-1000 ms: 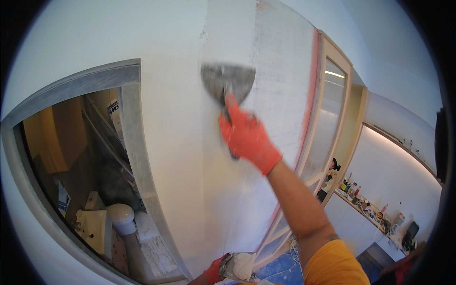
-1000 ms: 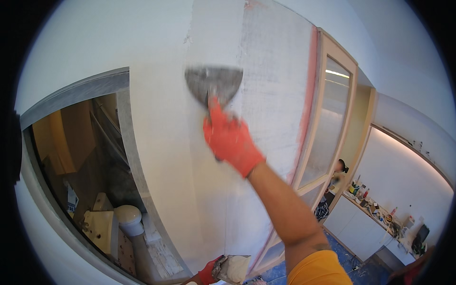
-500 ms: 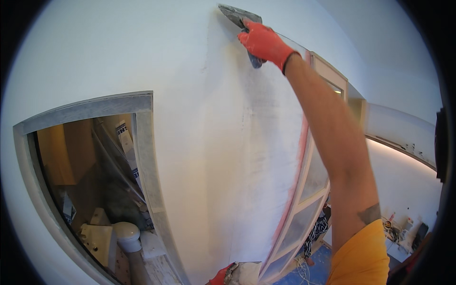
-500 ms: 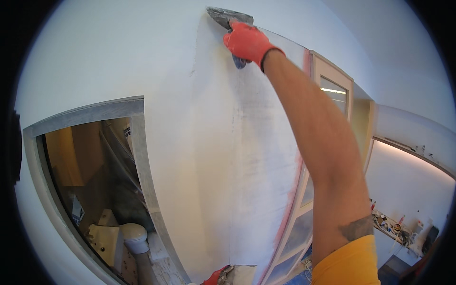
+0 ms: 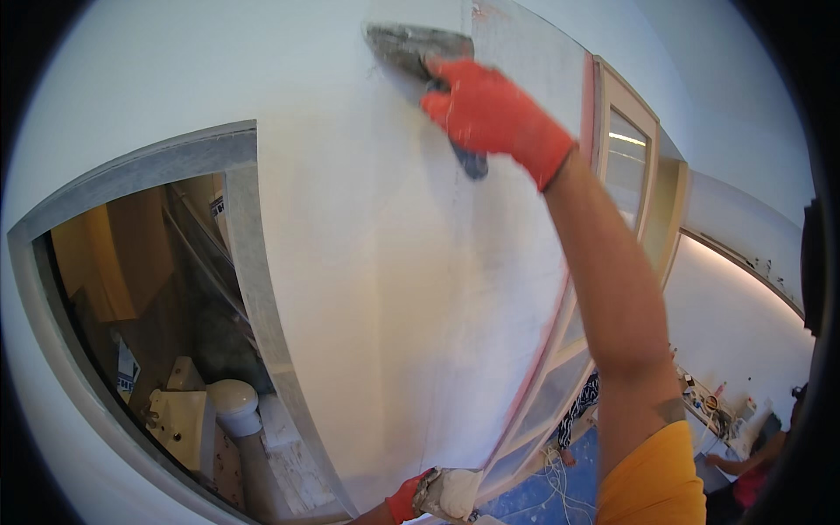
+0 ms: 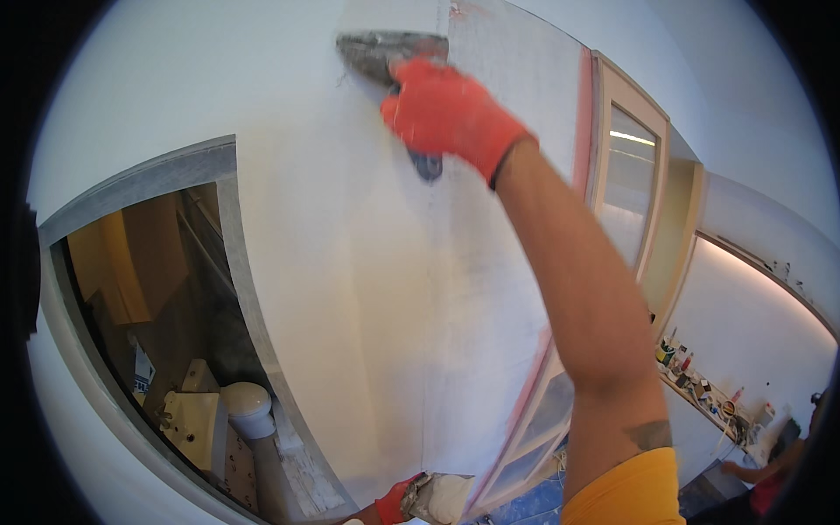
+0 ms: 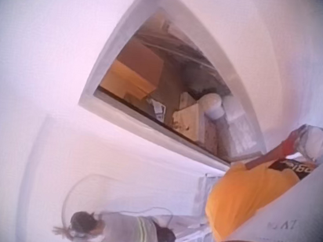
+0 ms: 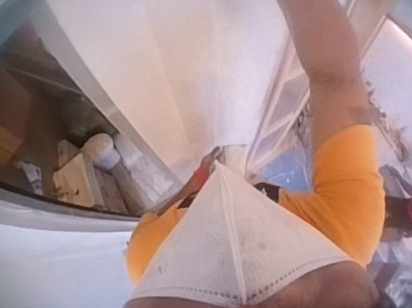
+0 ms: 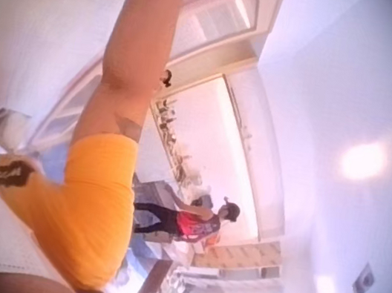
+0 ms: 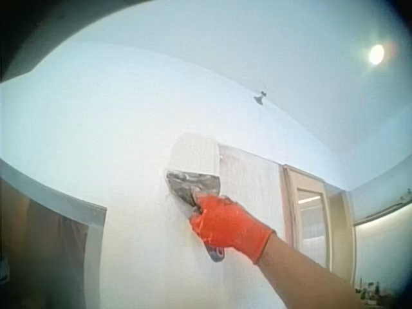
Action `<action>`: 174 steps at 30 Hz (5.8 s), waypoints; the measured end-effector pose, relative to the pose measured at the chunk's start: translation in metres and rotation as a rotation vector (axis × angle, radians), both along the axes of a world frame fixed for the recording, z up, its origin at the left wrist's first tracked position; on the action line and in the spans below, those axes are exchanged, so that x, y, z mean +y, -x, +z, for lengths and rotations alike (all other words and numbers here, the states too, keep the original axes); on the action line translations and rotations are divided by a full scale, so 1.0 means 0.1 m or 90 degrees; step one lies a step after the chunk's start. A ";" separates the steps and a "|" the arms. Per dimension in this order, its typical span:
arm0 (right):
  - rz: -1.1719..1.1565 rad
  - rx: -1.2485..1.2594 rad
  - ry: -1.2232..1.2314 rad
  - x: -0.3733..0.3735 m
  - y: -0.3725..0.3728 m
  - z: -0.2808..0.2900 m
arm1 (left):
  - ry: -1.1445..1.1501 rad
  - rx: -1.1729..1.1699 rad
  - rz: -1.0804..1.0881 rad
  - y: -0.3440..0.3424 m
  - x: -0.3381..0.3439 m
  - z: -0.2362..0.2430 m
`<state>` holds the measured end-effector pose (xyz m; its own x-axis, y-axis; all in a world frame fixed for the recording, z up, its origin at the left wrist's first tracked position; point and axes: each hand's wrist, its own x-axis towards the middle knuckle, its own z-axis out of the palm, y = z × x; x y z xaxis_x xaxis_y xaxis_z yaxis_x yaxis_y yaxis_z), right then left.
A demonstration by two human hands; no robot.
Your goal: The person puts on red gloves and moves a ladder into position. They then scoop white plaster from a container onto a hawk and apply it to a wall using a trowel, smoothing the surface in broad strokes.
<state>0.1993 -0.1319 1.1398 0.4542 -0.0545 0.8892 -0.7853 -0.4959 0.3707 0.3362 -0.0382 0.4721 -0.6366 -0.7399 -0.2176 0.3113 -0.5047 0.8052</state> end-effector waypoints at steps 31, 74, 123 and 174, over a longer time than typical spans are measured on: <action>0.135 -0.126 -0.311 0.51 -0.28 1.38 | -0.175 0.130 0.065 -0.05 0.10 0.58; 0.128 -0.066 -0.768 2.06 1.48 -3.76 | 0.089 0.356 0.316 -0.04 0.47 2.55; -0.166 0.173 -0.437 0.53 -0.05 -4.55 | -0.043 0.270 0.310 -0.80 0.73 1.66; 0.356 -0.756 -0.758 2.42 1.14 -5.45 | 0.861 -0.283 0.070 -0.22 0.54 2.45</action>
